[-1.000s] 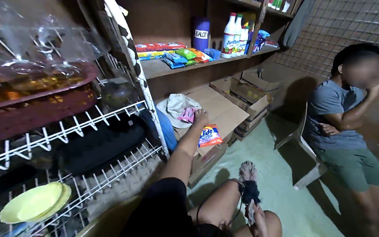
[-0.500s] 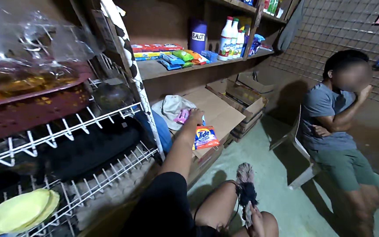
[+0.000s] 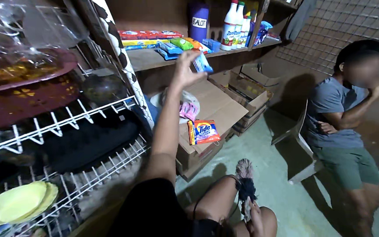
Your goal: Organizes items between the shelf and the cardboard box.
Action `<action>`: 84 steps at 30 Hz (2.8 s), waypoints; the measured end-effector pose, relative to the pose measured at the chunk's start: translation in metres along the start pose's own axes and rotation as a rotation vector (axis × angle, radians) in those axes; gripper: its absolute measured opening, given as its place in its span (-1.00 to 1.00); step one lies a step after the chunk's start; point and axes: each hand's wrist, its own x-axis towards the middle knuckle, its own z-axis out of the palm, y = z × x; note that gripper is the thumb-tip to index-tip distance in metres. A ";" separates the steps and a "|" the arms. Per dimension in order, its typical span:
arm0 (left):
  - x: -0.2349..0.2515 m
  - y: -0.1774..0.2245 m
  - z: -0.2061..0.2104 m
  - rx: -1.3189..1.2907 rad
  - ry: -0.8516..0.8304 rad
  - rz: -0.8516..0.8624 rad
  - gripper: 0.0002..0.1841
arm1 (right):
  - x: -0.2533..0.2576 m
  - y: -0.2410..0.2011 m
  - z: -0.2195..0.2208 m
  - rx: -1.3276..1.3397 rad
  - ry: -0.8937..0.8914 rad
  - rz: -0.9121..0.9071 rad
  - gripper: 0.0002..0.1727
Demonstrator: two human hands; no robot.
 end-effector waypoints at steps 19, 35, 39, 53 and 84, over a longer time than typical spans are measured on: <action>0.066 -0.025 -0.055 0.384 0.009 -0.438 -0.62 | 0.005 0.005 -0.002 0.022 -0.029 -0.027 -0.76; 0.052 -0.058 -0.043 0.395 0.125 -0.401 -0.25 | 0.005 0.002 -0.001 0.053 -0.033 0.000 -0.77; 0.053 -0.059 -0.043 0.391 0.134 -0.401 -0.27 | 0.007 0.004 -0.004 0.042 -0.028 0.000 -0.76; -0.069 -0.042 0.038 0.190 0.205 -0.054 -0.60 | 0.009 0.005 0.002 0.030 -0.043 0.003 -0.77; -0.103 -0.110 0.131 0.539 -0.386 -0.787 -0.08 | 0.000 -0.003 0.003 0.088 0.001 -0.004 -0.74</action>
